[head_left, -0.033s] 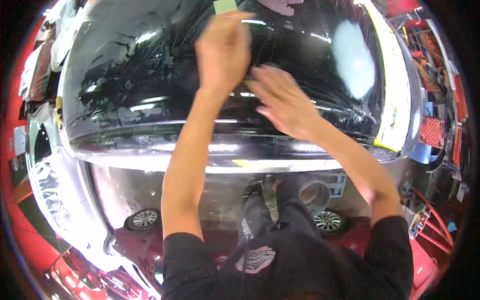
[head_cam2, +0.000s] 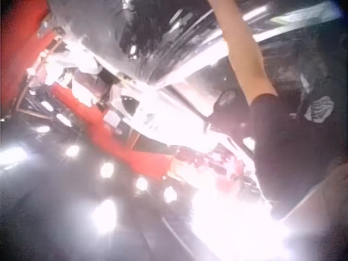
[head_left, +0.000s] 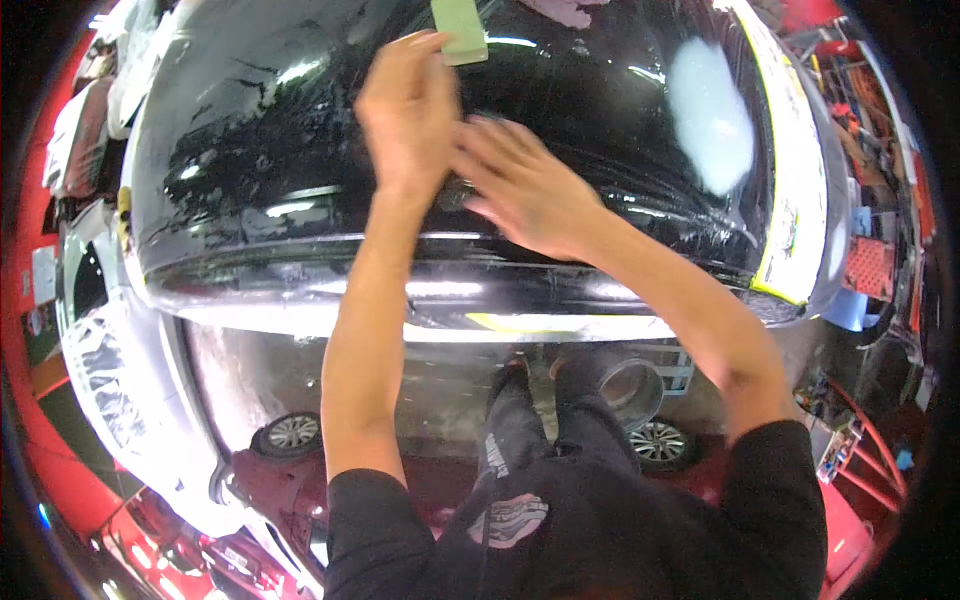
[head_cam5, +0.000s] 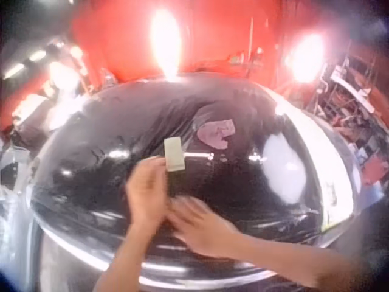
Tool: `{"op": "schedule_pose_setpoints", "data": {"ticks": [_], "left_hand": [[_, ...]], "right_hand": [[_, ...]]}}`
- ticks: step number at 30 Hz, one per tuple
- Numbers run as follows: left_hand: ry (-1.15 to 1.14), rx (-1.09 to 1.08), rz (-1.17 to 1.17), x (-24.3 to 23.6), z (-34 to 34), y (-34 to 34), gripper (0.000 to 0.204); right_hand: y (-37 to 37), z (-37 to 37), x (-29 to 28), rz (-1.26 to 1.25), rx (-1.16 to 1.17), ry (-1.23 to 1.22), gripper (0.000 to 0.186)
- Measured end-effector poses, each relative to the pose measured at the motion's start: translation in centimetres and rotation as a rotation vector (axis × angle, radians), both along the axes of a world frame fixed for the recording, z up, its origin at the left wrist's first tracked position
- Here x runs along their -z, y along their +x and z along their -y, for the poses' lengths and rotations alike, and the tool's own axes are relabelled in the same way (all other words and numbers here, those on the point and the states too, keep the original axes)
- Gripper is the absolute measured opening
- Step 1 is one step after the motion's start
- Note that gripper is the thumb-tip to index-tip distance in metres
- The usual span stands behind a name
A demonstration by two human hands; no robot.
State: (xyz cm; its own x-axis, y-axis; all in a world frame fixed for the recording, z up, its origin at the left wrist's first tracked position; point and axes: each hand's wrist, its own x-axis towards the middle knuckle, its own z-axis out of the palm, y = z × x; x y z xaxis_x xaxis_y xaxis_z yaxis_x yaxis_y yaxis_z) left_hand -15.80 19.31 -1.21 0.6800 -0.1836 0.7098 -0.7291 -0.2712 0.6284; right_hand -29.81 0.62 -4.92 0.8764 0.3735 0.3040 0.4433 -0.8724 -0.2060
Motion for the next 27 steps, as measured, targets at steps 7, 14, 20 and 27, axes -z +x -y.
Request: {"op": "schedule_pose_setpoints", "data": {"ticks": [7, 14, 20, 27], "left_hand": [[0.586, -0.754, -0.126, 3.7, -23.6, -2.4, 0.032], [0.334, -0.791, -0.239, 3.0, -24.4, -4.7, 0.037], [0.064, -0.753, -0.180, 3.7, -24.9, -4.4, 0.032], [0.381, -0.762, -0.138, 4.5, -25.5, -4.8, 0.036]], "right_hand": [[-1.3, -3.3, -3.8, -0.135, -0.279, -0.080, 0.060], [-2.3, -6.4, -4.5, -0.262, -0.342, -0.166, 0.074], [12.4, -24.6, -1.7, 0.127, -0.517, -0.027, 0.054], [2.6, -9.3, -2.9, -0.079, -0.120, -0.063, 0.054]]}}
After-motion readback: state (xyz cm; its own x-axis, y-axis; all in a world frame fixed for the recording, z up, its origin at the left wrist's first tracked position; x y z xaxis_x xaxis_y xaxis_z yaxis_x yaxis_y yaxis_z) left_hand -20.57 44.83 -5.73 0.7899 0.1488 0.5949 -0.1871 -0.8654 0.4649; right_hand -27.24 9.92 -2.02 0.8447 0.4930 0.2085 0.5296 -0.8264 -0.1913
